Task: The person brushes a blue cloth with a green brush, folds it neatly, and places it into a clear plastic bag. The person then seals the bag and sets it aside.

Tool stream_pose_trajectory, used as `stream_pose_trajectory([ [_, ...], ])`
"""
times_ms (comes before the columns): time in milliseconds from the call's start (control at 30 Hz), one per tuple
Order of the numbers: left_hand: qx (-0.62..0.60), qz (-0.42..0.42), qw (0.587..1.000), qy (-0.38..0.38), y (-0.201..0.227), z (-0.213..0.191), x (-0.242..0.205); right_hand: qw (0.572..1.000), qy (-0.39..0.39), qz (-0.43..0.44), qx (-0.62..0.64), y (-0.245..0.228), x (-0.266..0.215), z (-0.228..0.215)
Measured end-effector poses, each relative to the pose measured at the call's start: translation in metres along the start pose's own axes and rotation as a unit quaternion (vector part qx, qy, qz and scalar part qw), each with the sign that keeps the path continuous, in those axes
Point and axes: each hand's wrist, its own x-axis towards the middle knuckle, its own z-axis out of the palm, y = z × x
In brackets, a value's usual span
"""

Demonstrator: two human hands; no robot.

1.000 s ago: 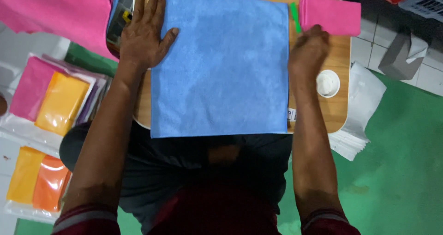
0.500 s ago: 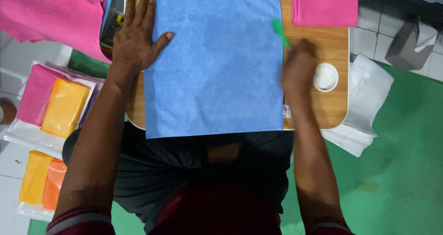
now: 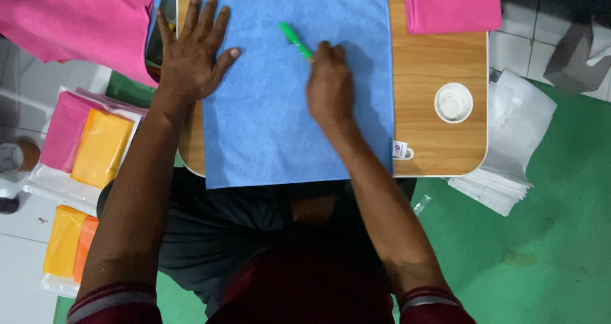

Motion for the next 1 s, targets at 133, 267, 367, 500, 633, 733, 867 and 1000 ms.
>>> stream_pose_trajectory([
  [133, -0.018, -0.022, 1.0, -0.008, 0.001, 0.002, 0.0, 0.989, 0.009, 0.0, -0.151, 0.103, -0.02, -0.034],
  [267, -0.004, -0.03, 1.0, -0.005, 0.0, -0.002, 0.0, 0.992, 0.058, 0.028, -0.11, 0.112, -0.036, -0.107],
  [367, -0.011, -0.028, 0.999, -0.018, 0.004, -0.003, 0.002, 0.996, 0.065, 0.028, -0.05, 0.07, -0.042, -0.108],
  [500, -0.01, -0.026, 1.0, -0.008, 0.004, -0.001, 0.0, 1.0, 0.004, -0.023, 0.019, 0.0, -0.045, -0.044],
  [633, -0.001, -0.036, 0.999, -0.025, 0.004, -0.004, 0.002, 0.998, -0.036, 0.013, 0.045, -0.017, -0.039, -0.035],
  [733, -0.003, -0.038, 0.999, -0.031, 0.003, -0.005, 0.001, 0.999, -0.024, 0.002, -0.022, 0.054, -0.049, -0.05],
  [867, 0.004, -0.021, 0.999, -0.028, 0.005, -0.01, 0.004, 0.987, 0.037, 0.019, -0.158, 0.141, -0.073, -0.119],
  [1000, 0.001, 0.002, 1.0, 0.0, 0.0, 0.0, 0.001, 0.988, 0.084, 0.033, -0.123, 0.127, -0.083, -0.155],
])
